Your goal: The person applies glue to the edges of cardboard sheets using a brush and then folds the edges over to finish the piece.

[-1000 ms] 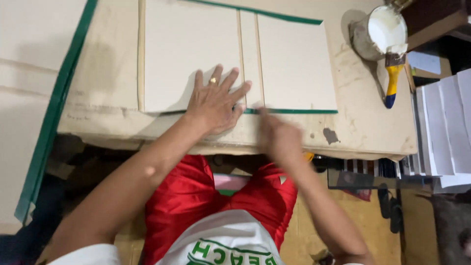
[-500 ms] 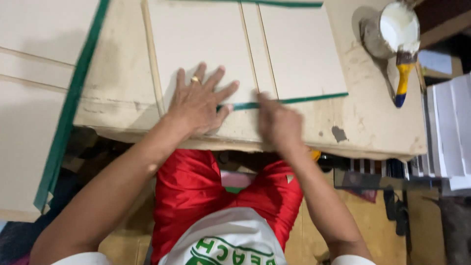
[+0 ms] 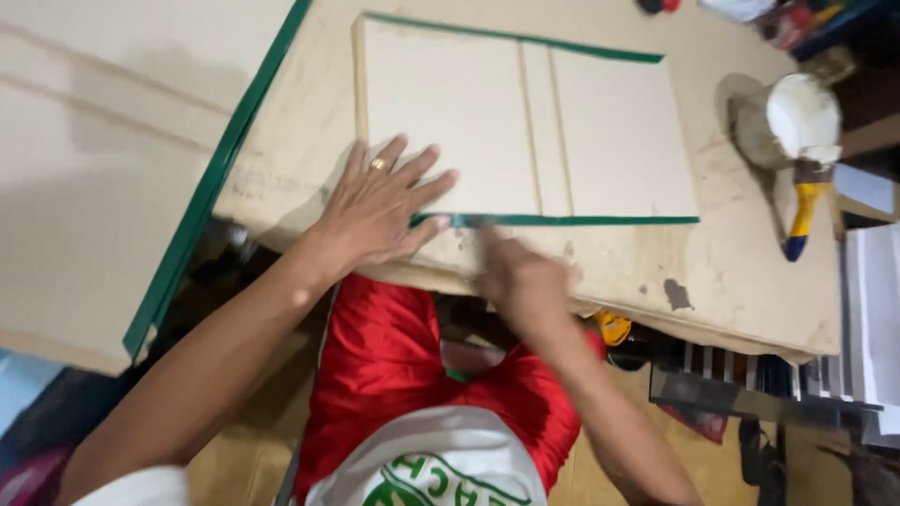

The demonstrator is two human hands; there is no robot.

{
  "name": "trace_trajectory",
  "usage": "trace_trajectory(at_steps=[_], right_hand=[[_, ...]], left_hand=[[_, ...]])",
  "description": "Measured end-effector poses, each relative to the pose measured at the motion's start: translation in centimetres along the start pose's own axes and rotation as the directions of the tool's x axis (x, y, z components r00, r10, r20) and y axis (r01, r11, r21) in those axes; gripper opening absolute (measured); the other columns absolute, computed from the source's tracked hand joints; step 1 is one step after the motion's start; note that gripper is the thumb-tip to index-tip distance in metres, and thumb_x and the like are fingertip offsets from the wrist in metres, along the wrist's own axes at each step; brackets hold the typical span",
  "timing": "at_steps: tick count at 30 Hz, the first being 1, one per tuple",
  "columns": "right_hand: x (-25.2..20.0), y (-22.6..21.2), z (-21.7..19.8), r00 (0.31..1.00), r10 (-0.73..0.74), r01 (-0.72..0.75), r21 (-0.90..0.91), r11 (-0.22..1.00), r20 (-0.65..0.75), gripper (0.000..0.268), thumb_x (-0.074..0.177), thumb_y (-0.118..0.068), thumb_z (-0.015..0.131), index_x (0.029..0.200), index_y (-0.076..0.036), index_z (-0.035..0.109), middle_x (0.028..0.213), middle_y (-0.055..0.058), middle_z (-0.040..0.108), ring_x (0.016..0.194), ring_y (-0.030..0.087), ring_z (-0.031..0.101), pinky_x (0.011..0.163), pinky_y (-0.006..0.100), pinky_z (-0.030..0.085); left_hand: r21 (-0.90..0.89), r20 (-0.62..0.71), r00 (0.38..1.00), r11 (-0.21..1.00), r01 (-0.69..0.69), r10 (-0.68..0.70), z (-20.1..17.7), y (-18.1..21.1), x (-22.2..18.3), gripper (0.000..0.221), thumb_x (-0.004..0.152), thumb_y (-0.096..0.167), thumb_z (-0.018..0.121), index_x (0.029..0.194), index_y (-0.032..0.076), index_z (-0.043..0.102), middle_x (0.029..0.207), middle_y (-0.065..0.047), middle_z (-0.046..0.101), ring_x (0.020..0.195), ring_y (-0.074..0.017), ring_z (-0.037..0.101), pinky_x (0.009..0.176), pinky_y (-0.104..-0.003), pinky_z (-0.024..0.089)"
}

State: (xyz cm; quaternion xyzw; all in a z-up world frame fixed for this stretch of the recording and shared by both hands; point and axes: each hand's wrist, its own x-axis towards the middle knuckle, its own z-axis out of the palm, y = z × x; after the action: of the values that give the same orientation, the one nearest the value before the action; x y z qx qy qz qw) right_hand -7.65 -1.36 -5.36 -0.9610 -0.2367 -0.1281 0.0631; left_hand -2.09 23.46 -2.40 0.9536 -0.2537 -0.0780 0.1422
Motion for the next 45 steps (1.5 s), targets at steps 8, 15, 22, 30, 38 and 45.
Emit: trace_trajectory(at_steps=[8, 15, 22, 30, 38, 45], right_hand=[[4.1, 0.1, -2.1, 0.963, 0.259, -0.256, -0.045, 0.966, 0.079, 0.046, 0.091, -0.02, 0.056, 0.136, -0.023, 0.067, 0.105, 0.014, 0.078, 0.088, 0.043, 0.074, 0.072, 0.059, 0.057], [4.1, -1.8, -0.2, 0.973, 0.222, -0.225, 0.049, 0.973, 0.068, 0.039, 0.099, -0.026, 0.051, 0.134, -0.024, 0.068, 0.103, 0.015, 0.078, 0.083, 0.046, 0.073, 0.07, 0.064, 0.056], [3.2, -6.8, -0.4, 0.974, 0.161, -0.165, 0.015, 0.986, 0.157, 0.063, 0.083, -0.029, 0.07, 0.145, -0.026, 0.059, 0.103, 0.01, 0.077, 0.085, 0.038, 0.074, 0.073, 0.058, 0.06], [5.2, -1.0, -1.3, 0.905, 0.414, -0.409, -0.073, 0.91, 0.095, 0.045, 0.096, -0.029, 0.053, 0.137, -0.034, 0.069, 0.086, 0.016, 0.077, 0.081, 0.047, 0.073, 0.072, 0.063, 0.056], [5.2, -8.6, 0.4, 0.999, 0.032, -0.034, 0.07, 0.997, 0.032, 0.043, 0.091, -0.023, 0.056, 0.131, -0.021, 0.07, 0.077, 0.012, 0.074, 0.062, 0.038, 0.072, 0.054, 0.056, 0.057], [4.9, 1.1, 1.9, 0.955, 0.295, -0.294, -0.052, 0.954, 0.015, 0.034, 0.101, -0.024, 0.055, 0.13, -0.016, 0.072, 0.085, 0.011, 0.077, 0.073, 0.037, 0.076, 0.062, 0.052, 0.059]], left_hand=[[-0.005, -0.026, 0.998, 0.999, 0.049, -0.049, 0.5, 0.1, 1.2, 0.055, 0.103, 0.046, 0.032, 0.157, 0.04, 0.04, 0.167, -0.001, 0.035, 0.154, -0.0412, 0.024, 0.118, -0.071, 0.013], [0.003, -0.142, 0.989, 0.999, 0.043, -0.042, 0.0, -3.1, -2.5, 0.065, 0.093, 0.058, 0.047, 0.152, 0.03, 0.051, 0.161, -0.009, 0.045, 0.151, -0.042, 0.033, 0.116, -0.074, 0.017], [-0.066, -0.135, 0.984, 0.992, 0.107, -0.116, 1.0, -4.2, -5.1, 0.059, 0.096, 0.053, 0.041, 0.154, 0.041, 0.045, 0.163, -0.01, 0.04, 0.152, -0.0475, 0.027, 0.114, -0.08, 0.011], [-0.095, -0.113, 0.98, 0.984, 0.151, -0.161, 0.3, -3.6, -4.8, 0.072, 0.086, 0.063, 0.045, 0.153, 0.038, 0.047, 0.166, -0.009, 0.036, 0.154, -0.0471, 0.021, 0.114, -0.08, 0.006], [-0.11, -0.106, 0.979, 0.981, 0.16, -0.172, 0.3, -3.2, -5.0, 0.068, 0.089, 0.057, 0.045, 0.154, 0.037, 0.047, 0.167, -0.008, 0.033, 0.154, -0.047, 0.019, 0.114, -0.08, 0.005], [-0.137, -0.122, 0.977, 0.978, 0.159, -0.175, -0.1, -3.3, -4.4, 0.07, 0.085, 0.051, 0.048, 0.153, 0.033, 0.05, 0.166, -0.012, 0.036, 0.153, -0.0499, 0.019, 0.111, -0.083, 0.006]])
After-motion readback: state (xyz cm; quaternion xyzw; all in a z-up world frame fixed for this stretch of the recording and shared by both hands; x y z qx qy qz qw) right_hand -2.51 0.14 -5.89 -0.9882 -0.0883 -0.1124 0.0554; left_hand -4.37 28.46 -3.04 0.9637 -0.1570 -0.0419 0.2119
